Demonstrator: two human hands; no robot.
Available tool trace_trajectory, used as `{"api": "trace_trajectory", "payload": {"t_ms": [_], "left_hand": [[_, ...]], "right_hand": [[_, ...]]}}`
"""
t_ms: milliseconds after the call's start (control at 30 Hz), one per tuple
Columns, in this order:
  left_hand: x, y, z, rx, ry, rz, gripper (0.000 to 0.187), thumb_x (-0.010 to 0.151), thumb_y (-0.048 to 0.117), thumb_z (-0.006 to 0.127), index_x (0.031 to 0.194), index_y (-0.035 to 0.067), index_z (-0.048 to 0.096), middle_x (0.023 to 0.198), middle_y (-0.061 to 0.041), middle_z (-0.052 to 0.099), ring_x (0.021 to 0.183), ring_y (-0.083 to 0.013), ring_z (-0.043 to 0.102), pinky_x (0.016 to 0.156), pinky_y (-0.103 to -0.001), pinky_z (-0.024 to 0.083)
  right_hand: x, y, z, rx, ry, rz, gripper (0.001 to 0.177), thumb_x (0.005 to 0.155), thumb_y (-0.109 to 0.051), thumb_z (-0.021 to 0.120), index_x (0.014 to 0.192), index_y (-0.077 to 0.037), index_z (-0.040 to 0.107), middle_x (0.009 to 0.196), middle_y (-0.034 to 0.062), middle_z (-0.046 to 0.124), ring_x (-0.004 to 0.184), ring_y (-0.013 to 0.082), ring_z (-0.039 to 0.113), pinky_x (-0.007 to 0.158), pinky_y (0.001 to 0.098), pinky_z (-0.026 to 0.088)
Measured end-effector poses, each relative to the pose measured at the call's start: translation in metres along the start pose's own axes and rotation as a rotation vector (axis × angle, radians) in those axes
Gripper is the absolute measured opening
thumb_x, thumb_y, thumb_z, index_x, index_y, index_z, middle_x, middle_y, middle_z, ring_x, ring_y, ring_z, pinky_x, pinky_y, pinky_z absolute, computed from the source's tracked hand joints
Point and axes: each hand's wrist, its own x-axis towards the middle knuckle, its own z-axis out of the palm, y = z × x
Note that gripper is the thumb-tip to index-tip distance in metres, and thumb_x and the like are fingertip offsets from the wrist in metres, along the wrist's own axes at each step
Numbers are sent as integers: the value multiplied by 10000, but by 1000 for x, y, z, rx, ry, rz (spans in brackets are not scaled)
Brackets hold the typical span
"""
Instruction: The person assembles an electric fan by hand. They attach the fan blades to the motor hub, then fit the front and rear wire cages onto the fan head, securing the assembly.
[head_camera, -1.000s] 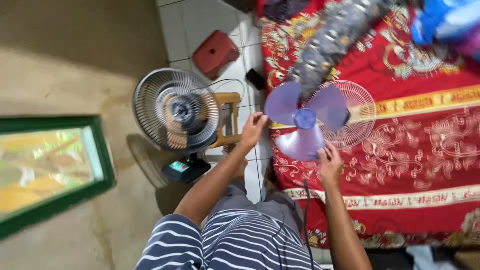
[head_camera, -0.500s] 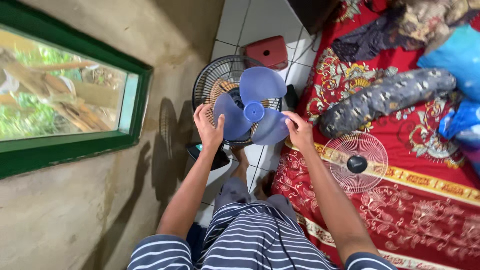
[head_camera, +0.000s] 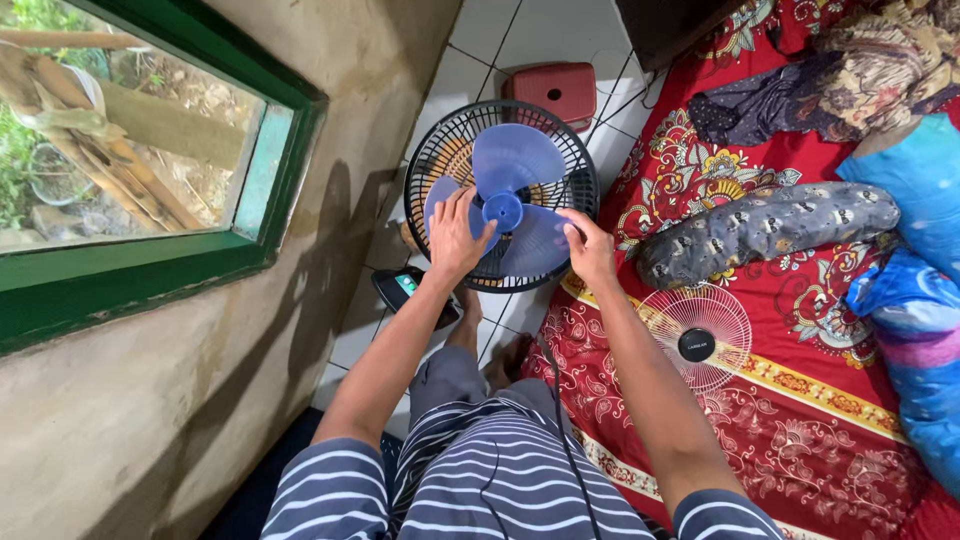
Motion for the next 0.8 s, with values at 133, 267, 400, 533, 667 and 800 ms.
{"api": "trace_trajectory", "payload": {"t_ms": [133, 267, 400, 533, 667, 800], "left_hand": [[3, -2, 7, -77, -122, -105, 697, 857, 274, 790, 1457, 64, 504, 1259, -82, 698, 1120, -324, 565, 936, -457, 429], [-2, -9, 12, -109, -112, -145, 715, 849, 282, 784, 1462, 68, 484, 1166, -90, 711, 1035, -296, 591, 913, -447, 444], [-2, -24, 19, -67, -94, -123, 711, 857, 275, 797, 1455, 59, 478, 1146, -113, 702, 1016, -305, 605, 882, -449, 449], [-2, -34, 33, -114, -79, -110, 674, 869, 255, 766, 1459, 80, 491, 1136, -85, 736, 964, -297, 622, 871, -451, 459], [-1, -40, 42, -131, -105, -103, 552, 897, 262, 767, 1375, 73, 565, 1113, -102, 738, 965, -316, 614, 869, -457, 458], [1, -37, 40, -162, -81, -90, 465, 892, 261, 759, 1293, 70, 620, 1161, -114, 727, 968, -317, 627, 862, -459, 455]], "right_hand": [[1, 1, -1, 83, -25, -12, 285, 1048, -59, 578, 1323, -65, 653, 1020, 96, 754, 813, 137, 748, 751, 276, 622], [2, -2, -2, 100, -60, 5, 287, 1043, -53, 582, 1319, -57, 660, 1017, 95, 754, 806, 136, 740, 753, 275, 626], [3, -5, 1, -1, -69, -61, 262, 1044, -49, 589, 1292, -49, 672, 1007, 94, 767, 789, 138, 748, 737, 283, 608], [4, -2, 7, 45, -19, 7, 281, 1042, -47, 579, 1308, -61, 666, 1019, 86, 758, 792, 125, 743, 728, 271, 621], [3, 5, 10, 91, -6, 22, 290, 1042, -48, 577, 1319, -60, 660, 1034, 86, 749, 797, 126, 736, 724, 275, 623], [2, 7, 9, 140, -14, 48, 283, 1046, -50, 583, 1319, -48, 658, 1030, 88, 741, 810, 131, 726, 726, 288, 635]]}}
